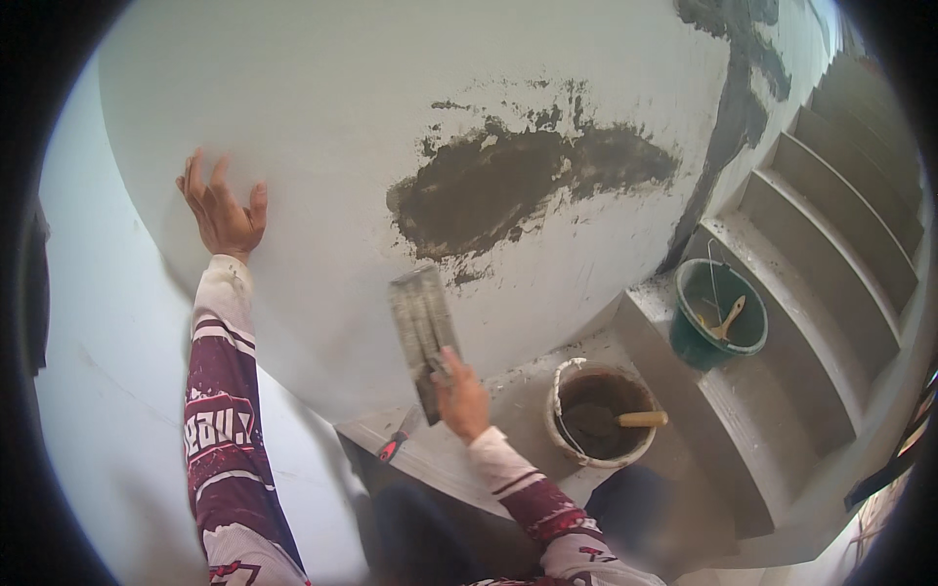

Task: The person applies plaster to a white wall using a trowel and a bucket of plaster. They repeatedly scoop plaster and spread it over the surface, smoothing it out. A paintbrush is also used to apply a liquid to the wall.

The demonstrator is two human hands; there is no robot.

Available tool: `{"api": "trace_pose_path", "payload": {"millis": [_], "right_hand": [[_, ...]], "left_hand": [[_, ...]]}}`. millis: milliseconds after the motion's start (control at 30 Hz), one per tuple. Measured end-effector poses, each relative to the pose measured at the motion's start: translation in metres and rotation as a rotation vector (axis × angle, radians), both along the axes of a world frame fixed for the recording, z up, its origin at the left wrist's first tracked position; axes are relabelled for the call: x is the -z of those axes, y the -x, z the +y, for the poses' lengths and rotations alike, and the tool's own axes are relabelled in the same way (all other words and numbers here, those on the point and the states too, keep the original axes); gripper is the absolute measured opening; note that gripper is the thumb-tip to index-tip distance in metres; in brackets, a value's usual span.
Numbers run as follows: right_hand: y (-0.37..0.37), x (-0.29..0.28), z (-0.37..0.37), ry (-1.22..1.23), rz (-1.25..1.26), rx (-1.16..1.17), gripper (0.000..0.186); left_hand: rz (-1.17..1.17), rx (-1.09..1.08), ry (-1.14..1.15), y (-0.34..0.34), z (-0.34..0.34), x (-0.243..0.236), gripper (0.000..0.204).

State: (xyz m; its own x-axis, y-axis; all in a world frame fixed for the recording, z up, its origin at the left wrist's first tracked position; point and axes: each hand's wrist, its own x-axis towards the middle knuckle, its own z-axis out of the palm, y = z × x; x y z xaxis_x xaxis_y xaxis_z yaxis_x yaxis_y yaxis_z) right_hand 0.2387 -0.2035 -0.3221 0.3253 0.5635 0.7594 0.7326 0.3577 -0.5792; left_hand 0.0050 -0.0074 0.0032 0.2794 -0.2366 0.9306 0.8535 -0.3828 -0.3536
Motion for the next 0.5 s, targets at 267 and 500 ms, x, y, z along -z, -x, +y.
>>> {"api": "trace_pose_path", "payload": {"millis": [267, 500], "right_hand": [[-0.226, -0.131, -0.055, 0.119, -0.319, 0.474, 0.049], [-0.343, -0.237, -0.047, 0.158, -0.620, 0.721, 0.049]], "left_hand": [[-0.012, -0.007, -0.025, 0.000, 0.003, 0.007, 0.054], [-0.009, -0.019, -0.032, 0.002, -0.001, 0.002, 0.053]]}}
